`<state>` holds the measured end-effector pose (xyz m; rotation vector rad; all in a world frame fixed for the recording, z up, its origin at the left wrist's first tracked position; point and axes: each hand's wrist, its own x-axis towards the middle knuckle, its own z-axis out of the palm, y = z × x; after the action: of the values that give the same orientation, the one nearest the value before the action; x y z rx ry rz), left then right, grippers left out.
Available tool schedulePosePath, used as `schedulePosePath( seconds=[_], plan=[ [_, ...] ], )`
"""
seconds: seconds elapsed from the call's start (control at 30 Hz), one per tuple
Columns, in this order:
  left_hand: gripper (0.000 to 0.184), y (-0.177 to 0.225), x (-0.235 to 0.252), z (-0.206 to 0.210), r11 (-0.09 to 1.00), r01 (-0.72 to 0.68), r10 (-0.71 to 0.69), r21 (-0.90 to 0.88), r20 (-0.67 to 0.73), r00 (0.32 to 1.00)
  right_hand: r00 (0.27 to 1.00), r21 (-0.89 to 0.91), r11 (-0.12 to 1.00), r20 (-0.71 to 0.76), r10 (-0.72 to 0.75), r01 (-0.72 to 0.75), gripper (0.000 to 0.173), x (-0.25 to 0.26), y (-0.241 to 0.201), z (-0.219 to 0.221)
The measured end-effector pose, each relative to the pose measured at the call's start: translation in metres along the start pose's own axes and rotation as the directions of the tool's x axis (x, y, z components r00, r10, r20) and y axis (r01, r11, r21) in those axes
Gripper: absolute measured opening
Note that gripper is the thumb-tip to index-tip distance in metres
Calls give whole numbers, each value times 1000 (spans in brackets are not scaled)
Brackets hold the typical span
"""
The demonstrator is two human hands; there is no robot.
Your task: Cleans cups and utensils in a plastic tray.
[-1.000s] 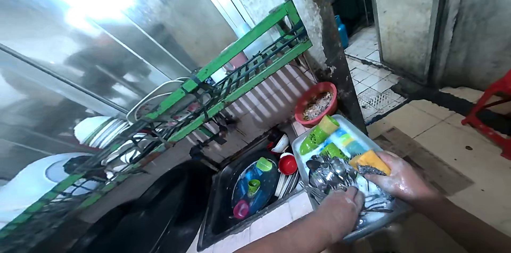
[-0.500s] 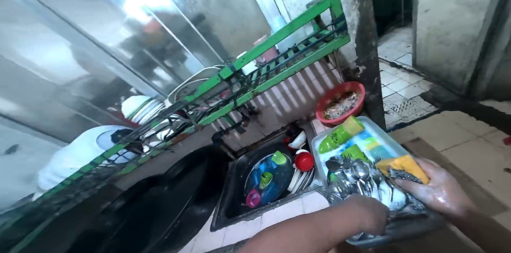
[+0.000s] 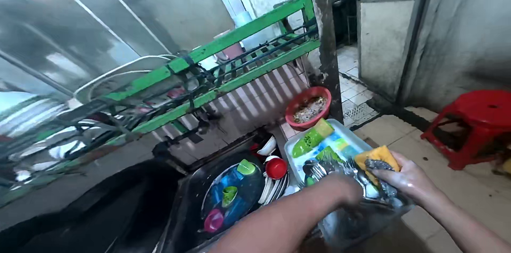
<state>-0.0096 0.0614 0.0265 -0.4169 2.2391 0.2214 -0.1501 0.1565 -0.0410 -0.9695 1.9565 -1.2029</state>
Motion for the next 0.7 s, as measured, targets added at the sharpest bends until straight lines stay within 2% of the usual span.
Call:
schedulePosePath(
  seconds=[0.03,0.1,0.17,0.23,0.3,0.4,0.47,0.53,0.57,0.63,0.7],
  plan=[
    [22,-6,-1,0,1000,-16,16,24,-21,1000,998,-131,991,60,-18,26,53,0,-2,2],
    [18,-16,-2,-2,996,-34,37,81,-42,998,981,-430,898,193,-8,92,49,2,-4,10],
    [18,-21,-9,-7,988,-53,59,145,-37,998,960,-566,818,272,64,106,49,0,-11,17],
    [19,-24,-13,-11,979,-72,79,188,-28,996,949,-542,837,297,108,74,64,-7,-22,15],
    [21,-27,-17,-15,978,-80,90,192,-41,995,948,-464,883,305,87,68,78,-20,-38,9],
    [23,-30,-21,-19,974,-99,118,206,-82,990,911,-356,929,409,56,102,87,-33,-58,13],
    [23,-31,-23,-21,963,-125,152,241,-96,984,886,-351,928,460,55,125,81,-30,-62,24],
    [24,-34,-25,-21,948,-156,192,277,-106,976,871,-413,888,490,33,199,58,-23,-60,34],
    [29,-35,-27,-21,938,-173,212,299,-102,972,862,-505,832,502,68,228,55,-21,-60,40],
    [33,-38,-34,-22,925,-190,230,329,-88,969,847,-706,674,479,231,216,66,-19,-64,54],
    [31,-41,-39,-22,920,-203,246,335,-92,965,862,-777,612,405,304,149,78,-19,-66,68]
  ],
)
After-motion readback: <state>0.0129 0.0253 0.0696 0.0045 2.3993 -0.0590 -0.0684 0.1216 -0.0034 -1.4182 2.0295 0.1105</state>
